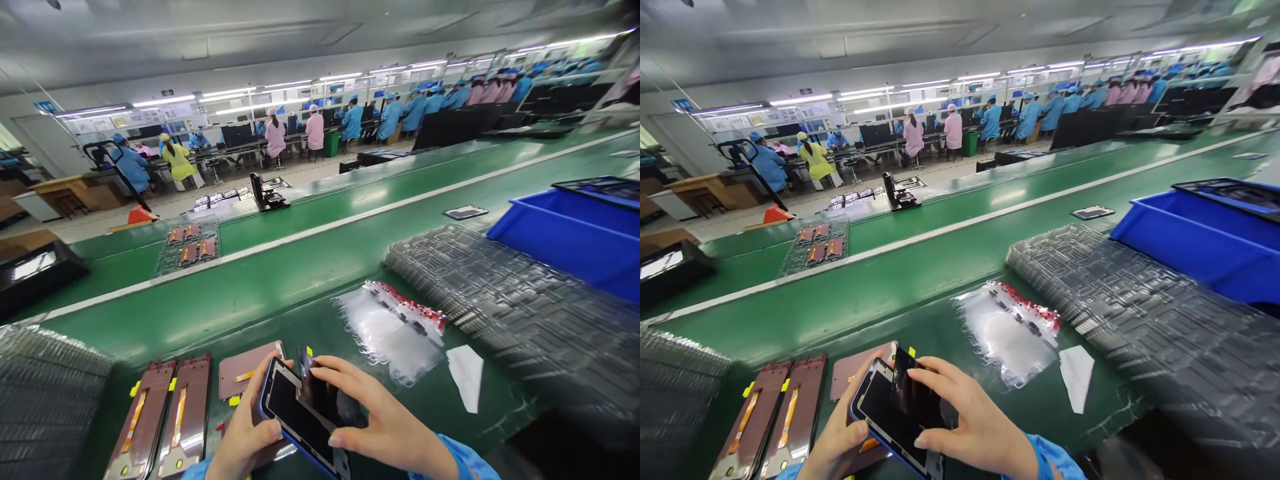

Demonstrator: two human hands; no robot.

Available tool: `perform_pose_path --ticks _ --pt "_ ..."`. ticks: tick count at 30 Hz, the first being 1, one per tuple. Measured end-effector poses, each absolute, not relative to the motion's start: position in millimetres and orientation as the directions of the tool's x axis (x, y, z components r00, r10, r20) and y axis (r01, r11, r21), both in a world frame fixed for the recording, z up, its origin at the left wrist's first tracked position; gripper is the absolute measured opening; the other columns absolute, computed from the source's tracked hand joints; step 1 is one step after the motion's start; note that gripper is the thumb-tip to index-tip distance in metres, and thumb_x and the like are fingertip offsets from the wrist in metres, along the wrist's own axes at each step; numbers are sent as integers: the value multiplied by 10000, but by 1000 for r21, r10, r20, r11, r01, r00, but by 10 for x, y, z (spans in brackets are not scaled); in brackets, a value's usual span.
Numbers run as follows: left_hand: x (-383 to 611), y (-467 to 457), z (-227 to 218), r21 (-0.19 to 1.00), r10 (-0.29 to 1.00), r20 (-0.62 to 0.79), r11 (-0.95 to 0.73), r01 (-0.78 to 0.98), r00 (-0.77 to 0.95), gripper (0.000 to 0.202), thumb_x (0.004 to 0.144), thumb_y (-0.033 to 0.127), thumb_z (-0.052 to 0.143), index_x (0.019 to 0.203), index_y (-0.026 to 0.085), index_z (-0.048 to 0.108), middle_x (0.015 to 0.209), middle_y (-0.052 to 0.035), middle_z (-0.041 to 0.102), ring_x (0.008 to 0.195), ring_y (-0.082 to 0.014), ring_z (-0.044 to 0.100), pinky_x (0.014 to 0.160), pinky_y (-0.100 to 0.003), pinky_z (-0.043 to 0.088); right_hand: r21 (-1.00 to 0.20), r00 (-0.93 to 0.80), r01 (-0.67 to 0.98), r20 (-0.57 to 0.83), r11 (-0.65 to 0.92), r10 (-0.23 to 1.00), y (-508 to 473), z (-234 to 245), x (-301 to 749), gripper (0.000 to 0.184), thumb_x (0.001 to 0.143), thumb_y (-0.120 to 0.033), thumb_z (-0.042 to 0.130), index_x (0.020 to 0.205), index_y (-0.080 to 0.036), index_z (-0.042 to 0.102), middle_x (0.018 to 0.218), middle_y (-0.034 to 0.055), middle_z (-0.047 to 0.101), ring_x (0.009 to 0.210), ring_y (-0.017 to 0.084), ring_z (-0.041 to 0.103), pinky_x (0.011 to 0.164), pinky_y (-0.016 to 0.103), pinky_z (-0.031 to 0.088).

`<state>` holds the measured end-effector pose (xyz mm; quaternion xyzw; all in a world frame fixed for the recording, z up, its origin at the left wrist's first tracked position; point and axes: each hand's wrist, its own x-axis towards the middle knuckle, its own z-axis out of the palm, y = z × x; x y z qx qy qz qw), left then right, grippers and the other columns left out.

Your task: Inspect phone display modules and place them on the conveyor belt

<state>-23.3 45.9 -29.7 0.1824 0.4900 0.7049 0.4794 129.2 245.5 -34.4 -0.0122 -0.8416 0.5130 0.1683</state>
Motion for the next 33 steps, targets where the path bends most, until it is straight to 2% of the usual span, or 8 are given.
perform_pose_path --ticks 5,10,18,25,33 --pt "-167 543 -295 918 860 -128 -85 -387 -494 950 608 477 841 1441 265 435 1477 -124 492 1386 -370 392 1161 -452 283 -852 -950 -106 239 512 200 2353 -346 1285 688 789 -509 739 1398 -277 517 1453 163 488 1313 321 495 1084 453 410" --pt "-100 593 -307 922 847 -109 -110 -371 -521 925 604 443 860 1419 261 462 1448 -145 519 1349 -351 450 1114 -435 366 -807 -958 -62 212 587 191 2217 -397 1272 701 799 -516 726 1415 -270 499 1464 161 479 1319 332 488 1079 456 425" --pt "-111 618 -370 903 889 -31 -171 -395 -457 858 628 351 872 1390 337 476 1403 -94 554 1309 -300 496 1090 -394 388 -712 -951 -92 270 697 150 2151 -415 1300 658 842 -494 688 1410 -218 503 1450 158 497 1311 304 502 1065 409 455" --pt "-93 633 -364 900 890 -16 -186 -393 -456 841 624 348 877 1371 357 492 1380 -75 573 1298 -284 508 1084 -370 388 -628 -935 -131 335 767 115 2140 -431 1291 675 849 -488 684 1422 -196 480 1443 169 501 1307 297 507 1054 407 468" --pt "-81 600 -317 927 890 -27 -149 -345 -455 805 683 340 838 1392 357 456 1387 -77 568 1297 -268 510 1084 -368 397 -554 -894 -185 437 812 94 2131 -403 1298 650 877 -517 633 1412 -180 484 1408 180 533 1278 280 537 1026 370 493"
